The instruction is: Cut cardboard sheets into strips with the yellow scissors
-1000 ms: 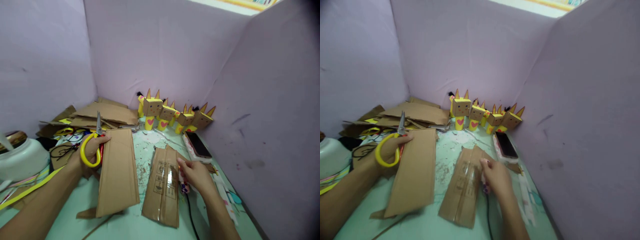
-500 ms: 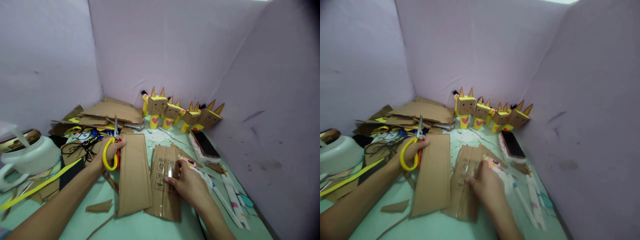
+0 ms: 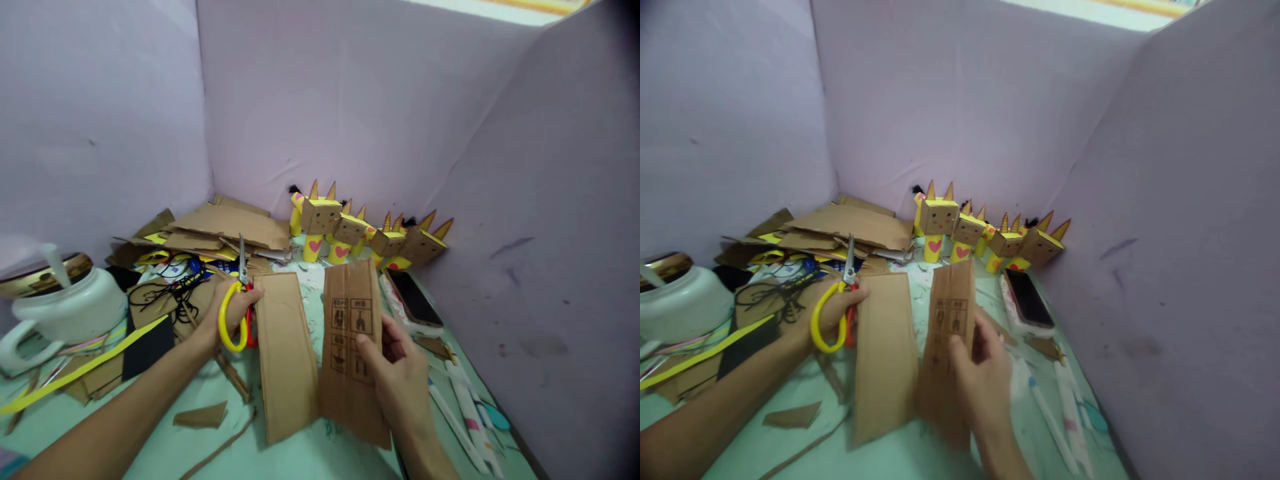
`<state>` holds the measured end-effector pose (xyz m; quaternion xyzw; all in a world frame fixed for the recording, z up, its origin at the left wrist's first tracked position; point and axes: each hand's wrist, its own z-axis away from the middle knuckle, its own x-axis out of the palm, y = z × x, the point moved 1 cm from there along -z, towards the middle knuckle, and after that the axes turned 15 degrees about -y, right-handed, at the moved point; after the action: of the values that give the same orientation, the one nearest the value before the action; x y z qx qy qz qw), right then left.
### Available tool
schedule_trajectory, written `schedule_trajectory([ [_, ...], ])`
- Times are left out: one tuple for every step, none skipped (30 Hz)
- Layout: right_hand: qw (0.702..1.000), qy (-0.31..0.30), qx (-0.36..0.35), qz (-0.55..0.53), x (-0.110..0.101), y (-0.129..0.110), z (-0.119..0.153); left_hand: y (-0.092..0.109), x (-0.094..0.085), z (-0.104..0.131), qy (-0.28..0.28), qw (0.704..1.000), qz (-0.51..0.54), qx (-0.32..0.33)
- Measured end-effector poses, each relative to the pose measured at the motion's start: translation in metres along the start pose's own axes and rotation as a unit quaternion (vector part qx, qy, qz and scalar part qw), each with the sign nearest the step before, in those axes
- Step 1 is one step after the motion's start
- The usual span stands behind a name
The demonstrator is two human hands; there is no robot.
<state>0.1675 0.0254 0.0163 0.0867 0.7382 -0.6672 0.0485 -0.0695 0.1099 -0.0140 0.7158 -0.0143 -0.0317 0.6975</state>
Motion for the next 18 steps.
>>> schedule_trajectory([
  [0.999, -0.007, -0.01, 0.052, 0.005, -0.006, 0.004, 0.003, 0.004, 0.004, 0.002, 1.0, -0.01, 0.001],
  [0.993, -0.023, -0.031, 0.108, 0.012, -0.012, 0.009, 0.008, 0.008, 0.008, 0.005, 1.0, -0.019, 0.005],
  [0.982, -0.052, -0.055, 0.172, 0.02, -0.019, 0.013, 0.012, 0.011, 0.012, 0.007, 1.0, -0.024, 0.012],
  [0.965, -0.072, -0.084, 0.237, 0.029, -0.026, 0.016, 0.016, 0.015, 0.016, 0.008, 0.999, -0.025, 0.019],
  [0.946, -0.103, -0.105, 0.289, 0.04, -0.032, 0.019, 0.019, 0.018, 0.02, 0.007, 0.999, -0.023, 0.025],
  [0.928, -0.118, -0.098, 0.339, 0.051, -0.036, 0.02, 0.021, 0.021, 0.023, 0.003, 0.999, -0.017, 0.03],
  [0.909, -0.121, -0.078, 0.392, 0.062, -0.04, 0.021, 0.021, 0.024, 0.026, 0.001, 0.999, -0.007, 0.034],
  [0.887, -0.137, -0.049, 0.439, 0.073, -0.041, 0.021, 0.019, 0.026, 0.028, -0.002, 0.999, 0.005, 0.038],
  [0.868, -0.167, -0.025, 0.467, 0.083, -0.041, 0.02, 0.016, 0.027, 0.029, -0.004, 0.999, 0.019, 0.041],
  [0.854, -0.186, -0.009, 0.486, 0.092, -0.039, 0.018, 0.013, 0.028, 0.029, -0.006, 0.998, 0.034, 0.045],
  [0.845, -0.199, 0.005, 0.497, 0.098, -0.037, 0.017, 0.009, 0.029, 0.028, -0.009, 0.998, 0.048, 0.05],
  [0.841, -0.208, 0.009, 0.5, 0.103, -0.034, 0.015, 0.005, 0.029, 0.027, -0.013, 0.997, 0.061, 0.054],
  [0.839, -0.213, 0.007, 0.5, 0.106, -0.031, 0.014, 0.002, 0.029, 0.025, -0.02, 0.995, 0.074, 0.058],
  [0.838, -0.216, 0.003, 0.501, 0.108, -0.028, 0.014, 0.0, 0.029, 0.024, -0.03, 0.994, 0.085, 0.062],
  [0.837, -0.219, -0.001, 0.501, 0.109, -0.025, 0.014, -0.001, 0.029, 0.022, -0.041, 0.992, 0.095, 0.066],
  [0.835, -0.222, -0.005, 0.503, 0.109, -0.023, 0.014, -0.002, 0.029, 0.021, -0.051, 0.991, 0.104, 0.07],
  [0.834, -0.224, -0.006, 0.505, 0.108, -0.022, 0.015, -0.001, 0.029, 0.021, -0.059, 0.989, 0.111, 0.074],
  [0.834, -0.226, -0.007, 0.503, 0.107, -0.021, 0.016, -0.001, 0.029, 0.021, -0.064, 0.988, 0.115, 0.076],
])
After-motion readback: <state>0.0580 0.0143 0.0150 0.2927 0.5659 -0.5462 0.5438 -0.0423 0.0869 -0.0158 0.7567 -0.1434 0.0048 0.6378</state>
